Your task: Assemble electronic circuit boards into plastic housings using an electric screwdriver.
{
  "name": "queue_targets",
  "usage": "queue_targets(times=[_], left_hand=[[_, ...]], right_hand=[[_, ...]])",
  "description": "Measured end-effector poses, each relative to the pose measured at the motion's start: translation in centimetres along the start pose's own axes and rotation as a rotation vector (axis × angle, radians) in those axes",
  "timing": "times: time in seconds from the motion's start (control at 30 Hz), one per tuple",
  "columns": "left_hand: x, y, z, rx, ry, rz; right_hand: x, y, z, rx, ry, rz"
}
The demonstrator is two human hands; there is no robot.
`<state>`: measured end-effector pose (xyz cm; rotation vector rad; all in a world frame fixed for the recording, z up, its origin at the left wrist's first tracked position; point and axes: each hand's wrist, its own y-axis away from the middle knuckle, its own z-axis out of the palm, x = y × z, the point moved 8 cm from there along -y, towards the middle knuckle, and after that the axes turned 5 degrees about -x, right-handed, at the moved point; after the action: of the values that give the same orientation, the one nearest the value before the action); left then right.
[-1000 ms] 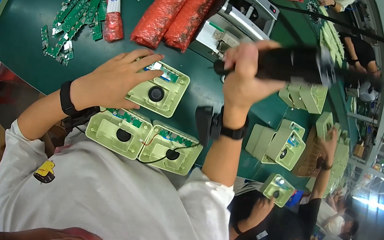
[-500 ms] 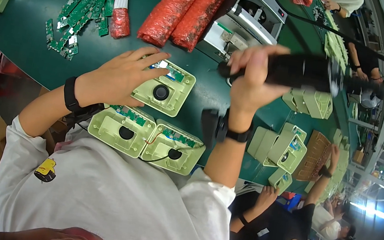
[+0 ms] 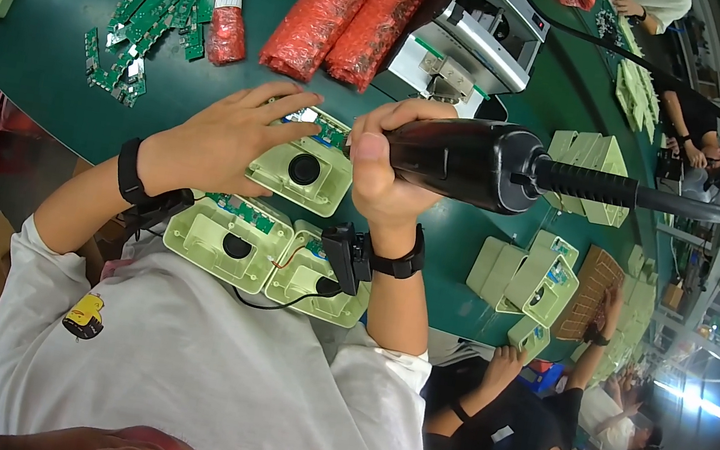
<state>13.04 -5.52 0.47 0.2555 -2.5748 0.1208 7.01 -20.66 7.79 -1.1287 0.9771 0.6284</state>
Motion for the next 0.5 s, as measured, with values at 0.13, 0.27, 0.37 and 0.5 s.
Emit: queue_targets(times=[0.13,0.27,0.37,0.5], left_hand=[[-0.04,0.10,0.05,-0.002,0.015,-0.004],[-0.19,0.08,0.20,-0.001,0.028,0.000],[-0.32,0.07,0.29,0.003,0.037,0.008],[-0.56,0.11,-0.14,0.007,0.044,0.004]], right_hand=[[-0.08,0.06,0.26,0.002,0.048,-0.015],[-0.37,0.32,0.40,0.005,0.062,-0.044],[-0.04,0.12,0.67,-0.006,0.078,-0.033],[0.45,0.49,0.45,-0.003,0.034,0.002]])
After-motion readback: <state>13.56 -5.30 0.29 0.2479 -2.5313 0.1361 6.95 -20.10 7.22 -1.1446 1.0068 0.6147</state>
